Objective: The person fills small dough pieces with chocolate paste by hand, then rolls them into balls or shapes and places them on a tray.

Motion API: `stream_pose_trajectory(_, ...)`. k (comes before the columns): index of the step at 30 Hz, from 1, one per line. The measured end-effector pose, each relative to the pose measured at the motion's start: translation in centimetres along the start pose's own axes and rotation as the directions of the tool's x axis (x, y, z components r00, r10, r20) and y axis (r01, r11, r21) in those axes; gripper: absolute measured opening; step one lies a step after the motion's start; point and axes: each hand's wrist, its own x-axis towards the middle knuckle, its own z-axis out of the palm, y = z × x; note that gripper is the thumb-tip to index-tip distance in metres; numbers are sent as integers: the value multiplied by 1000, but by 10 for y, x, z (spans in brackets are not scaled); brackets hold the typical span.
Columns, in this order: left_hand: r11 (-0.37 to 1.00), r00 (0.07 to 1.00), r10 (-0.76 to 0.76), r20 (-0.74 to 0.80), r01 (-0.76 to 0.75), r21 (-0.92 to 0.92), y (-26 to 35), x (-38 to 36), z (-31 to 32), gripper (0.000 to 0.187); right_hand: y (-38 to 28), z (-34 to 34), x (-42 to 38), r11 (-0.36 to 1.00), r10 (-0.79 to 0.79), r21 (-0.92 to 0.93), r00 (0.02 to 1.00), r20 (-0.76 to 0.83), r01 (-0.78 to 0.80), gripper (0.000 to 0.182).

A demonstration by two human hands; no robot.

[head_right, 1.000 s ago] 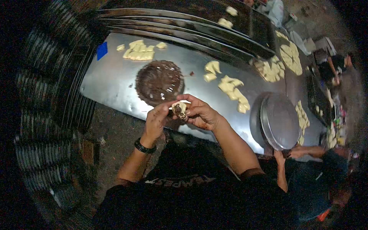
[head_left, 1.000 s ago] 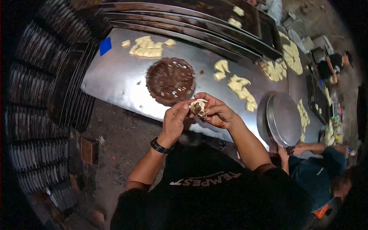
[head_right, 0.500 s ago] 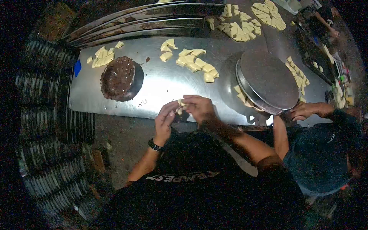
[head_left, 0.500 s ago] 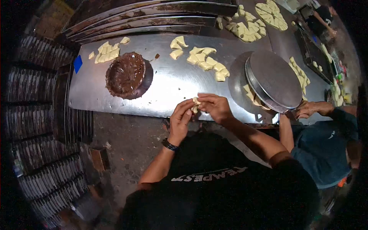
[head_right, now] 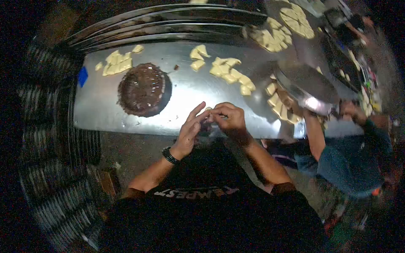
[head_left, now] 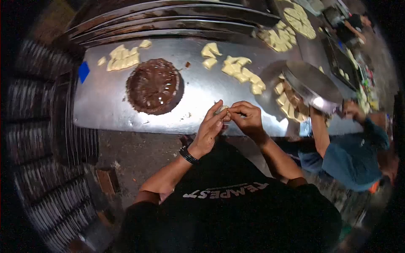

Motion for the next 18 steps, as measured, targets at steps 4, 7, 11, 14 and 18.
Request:
stream_pose_trajectory(4, 969, 966, -203, 162, 222, -107, -3, 7, 4, 35, 46, -53, -40, 880, -185, -474, 940, -285, 30, 20)
stream_pose_trajectory(7, 960, 959, -280, -46, 279, -23, -9, 9, 8, 29, 92, -68, -104, 943, 216, -176, 922, -321, -282, 18)
stream_pose_trajectory(11, 962, 943, -273, -191, 267, -61, -26, -1, 9, 27, 47, -110, -77, 731, 543, -591, 816, 199, -342, 16)
stream_pose_trajectory(14, 946, 911, -309, -272, 324, 13, -31, -8, 20, 27, 80, -123, -43, 925, 152, -365, 983, 103, -105, 18)
stream_pose_trajectory(18, 921, 856, -339, -390, 386, 46, -33, -22, 42, 29, 116, -70, -41, 842, -204, -492, 975, 87, 220, 14)
